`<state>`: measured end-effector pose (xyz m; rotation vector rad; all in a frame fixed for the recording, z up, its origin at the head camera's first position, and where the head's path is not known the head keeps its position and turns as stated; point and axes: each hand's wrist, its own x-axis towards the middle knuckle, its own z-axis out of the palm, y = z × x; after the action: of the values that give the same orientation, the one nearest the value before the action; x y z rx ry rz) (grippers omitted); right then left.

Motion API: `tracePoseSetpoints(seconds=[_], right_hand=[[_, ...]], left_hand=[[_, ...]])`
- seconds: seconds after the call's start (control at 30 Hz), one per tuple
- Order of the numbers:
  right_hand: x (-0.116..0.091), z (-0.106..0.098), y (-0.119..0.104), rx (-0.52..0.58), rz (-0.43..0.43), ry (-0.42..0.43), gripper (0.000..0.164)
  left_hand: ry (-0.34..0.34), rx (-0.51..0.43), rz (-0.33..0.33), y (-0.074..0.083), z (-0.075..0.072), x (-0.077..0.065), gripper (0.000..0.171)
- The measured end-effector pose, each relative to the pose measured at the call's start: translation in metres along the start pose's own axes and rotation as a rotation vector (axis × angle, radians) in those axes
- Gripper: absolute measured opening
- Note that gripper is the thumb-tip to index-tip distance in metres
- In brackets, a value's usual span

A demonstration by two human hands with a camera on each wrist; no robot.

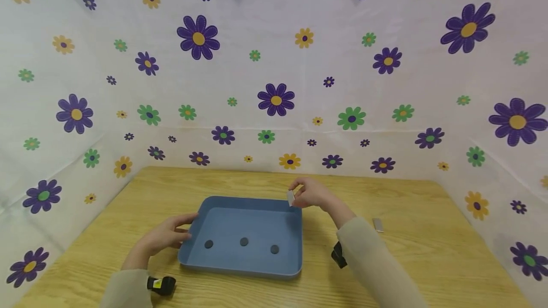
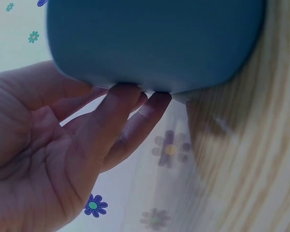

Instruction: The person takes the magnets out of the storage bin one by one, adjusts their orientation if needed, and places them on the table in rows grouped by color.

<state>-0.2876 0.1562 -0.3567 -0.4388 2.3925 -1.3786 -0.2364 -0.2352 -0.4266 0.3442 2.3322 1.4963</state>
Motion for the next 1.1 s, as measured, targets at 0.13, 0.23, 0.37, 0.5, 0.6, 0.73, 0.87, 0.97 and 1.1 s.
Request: tracePoseSetpoints(seconds=[0.13,0.23,0.37,0.5,0.6,0.73,0.87,0.97,1.1], right_hand=[[-0.007,-0.008,0.012,-0.009,-0.002,-0.008,0.035],[-0.012,-0.015,0.02,-0.017,0.01,-0.008,0.036],[-0.02,-0.024,0.032,-0.003,0.041,-0.003,0.036],[-0.028,-0.032,0.044,-0.02,0.068,0.02,0.037],[-0.033,-0.037,0.052,-0.039,0.09,0.042,0.036],[-0.04,-0.045,0.062,-0.045,0.124,0.055,0.036],[-0.047,-0.052,0.069,-0.042,0.153,0.049,0.037],[-0.051,-0.054,0.073,-0.05,0.163,0.052,0.036],[-0.054,-0.056,0.081,-0.072,0.169,0.065,0.035]], left_hand=[[-0.006,-0.008,0.004,0.0,0.0,-0.001,0.056],[-0.005,-0.017,0.004,0.001,0.0,-0.001,0.057],[-0.002,-0.023,0.008,0.003,0.0,0.0,0.057],[-0.002,-0.016,0.01,0.003,-0.001,0.0,0.057],[-0.001,-0.015,0.005,0.002,-0.001,0.001,0.057],[0.006,-0.011,-0.002,0.003,0.0,0.0,0.057],[0.007,-0.006,-0.003,0.003,0.0,-0.001,0.057],[0.004,-0.007,-0.002,0.002,0.0,-0.001,0.057],[0.0,-0.01,0.001,0.001,0.0,-0.002,0.057]])
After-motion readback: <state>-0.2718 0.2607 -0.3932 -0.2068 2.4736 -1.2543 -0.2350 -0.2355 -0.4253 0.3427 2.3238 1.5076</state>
